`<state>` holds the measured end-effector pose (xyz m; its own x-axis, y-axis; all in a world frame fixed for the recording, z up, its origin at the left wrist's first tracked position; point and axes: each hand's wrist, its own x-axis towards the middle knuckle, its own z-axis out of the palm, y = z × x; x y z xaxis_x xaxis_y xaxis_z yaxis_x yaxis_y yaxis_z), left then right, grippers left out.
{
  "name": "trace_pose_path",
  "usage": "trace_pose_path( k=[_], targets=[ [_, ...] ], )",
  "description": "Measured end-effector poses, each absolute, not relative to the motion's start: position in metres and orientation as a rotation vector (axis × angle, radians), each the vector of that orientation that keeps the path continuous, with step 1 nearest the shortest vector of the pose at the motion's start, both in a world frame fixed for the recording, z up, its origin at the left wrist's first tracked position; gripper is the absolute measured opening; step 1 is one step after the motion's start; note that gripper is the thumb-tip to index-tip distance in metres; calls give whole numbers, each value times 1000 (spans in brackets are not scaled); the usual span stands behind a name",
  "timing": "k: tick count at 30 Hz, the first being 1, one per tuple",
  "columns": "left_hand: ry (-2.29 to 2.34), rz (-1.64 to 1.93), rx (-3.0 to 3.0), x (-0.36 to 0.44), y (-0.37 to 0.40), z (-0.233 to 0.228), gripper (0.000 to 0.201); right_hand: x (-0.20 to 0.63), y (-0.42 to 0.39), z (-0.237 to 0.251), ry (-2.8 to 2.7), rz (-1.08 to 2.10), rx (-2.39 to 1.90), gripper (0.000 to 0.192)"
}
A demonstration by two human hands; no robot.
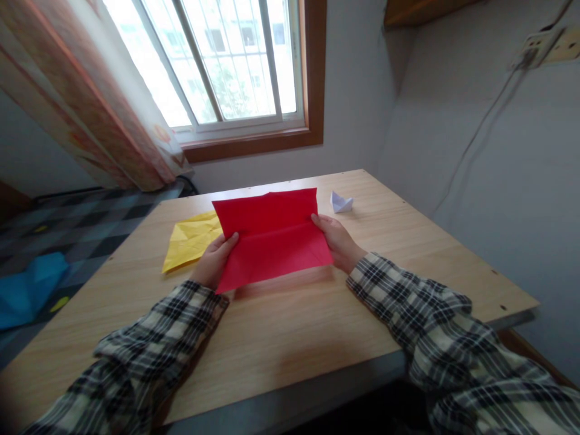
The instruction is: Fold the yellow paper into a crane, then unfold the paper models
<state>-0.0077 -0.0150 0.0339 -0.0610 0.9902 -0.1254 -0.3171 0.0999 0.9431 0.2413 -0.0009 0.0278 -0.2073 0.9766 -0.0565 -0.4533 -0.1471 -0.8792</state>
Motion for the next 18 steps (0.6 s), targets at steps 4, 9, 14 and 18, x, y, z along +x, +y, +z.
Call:
trace_pose_path(
  k=[4,9,14,18],
  targets=[
    [1074,1346,857,-10,-15,32,25,243,6,19,-905,1619,-706,17],
    [1067,1395,877,-16,-10,26,29,242,12,9,-996,1727,-716,17],
    [990,1378,1001,-19,-5,15,32,243,12,11,-933,1580,-886,11],
    [1004,1250,1096,-20,-5,13,33,247,16,11,-925,1531,-884,10]
  ],
)
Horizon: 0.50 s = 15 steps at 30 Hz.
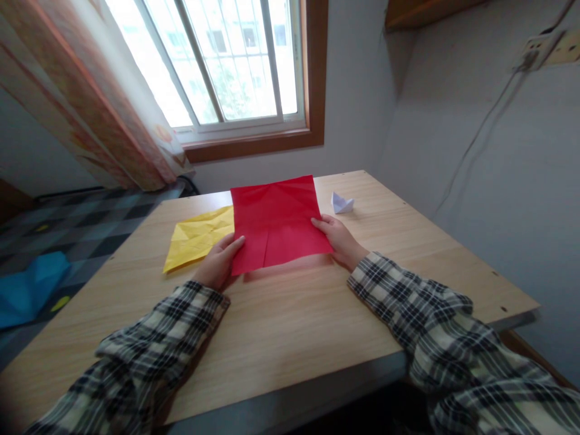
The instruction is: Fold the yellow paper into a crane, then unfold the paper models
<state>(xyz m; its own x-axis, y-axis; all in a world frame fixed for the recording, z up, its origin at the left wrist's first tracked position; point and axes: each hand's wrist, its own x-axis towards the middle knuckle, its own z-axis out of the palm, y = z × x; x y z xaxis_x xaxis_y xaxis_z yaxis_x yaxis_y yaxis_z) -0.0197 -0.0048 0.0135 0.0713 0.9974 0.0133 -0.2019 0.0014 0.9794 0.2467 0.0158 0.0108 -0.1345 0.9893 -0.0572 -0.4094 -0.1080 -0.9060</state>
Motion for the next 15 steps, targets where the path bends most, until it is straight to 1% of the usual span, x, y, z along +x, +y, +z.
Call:
trace_pose_path(
  k=[6,11,13,15],
  targets=[
    [1110,1308,1234,-24,-3,13,36,244,19,4,-935,1489,-856,16],
    [1119,1323,1201,-23,-3,13,42,241,19,2,-926,1475,-826,17],
    [1110,1322,1171,-22,-4,13,43,241,20,1,-924,1473,-832,17],
    [1107,1334,1151,-22,-4,12,43,242,21,1,-930,1451,-850,12]
  ],
)
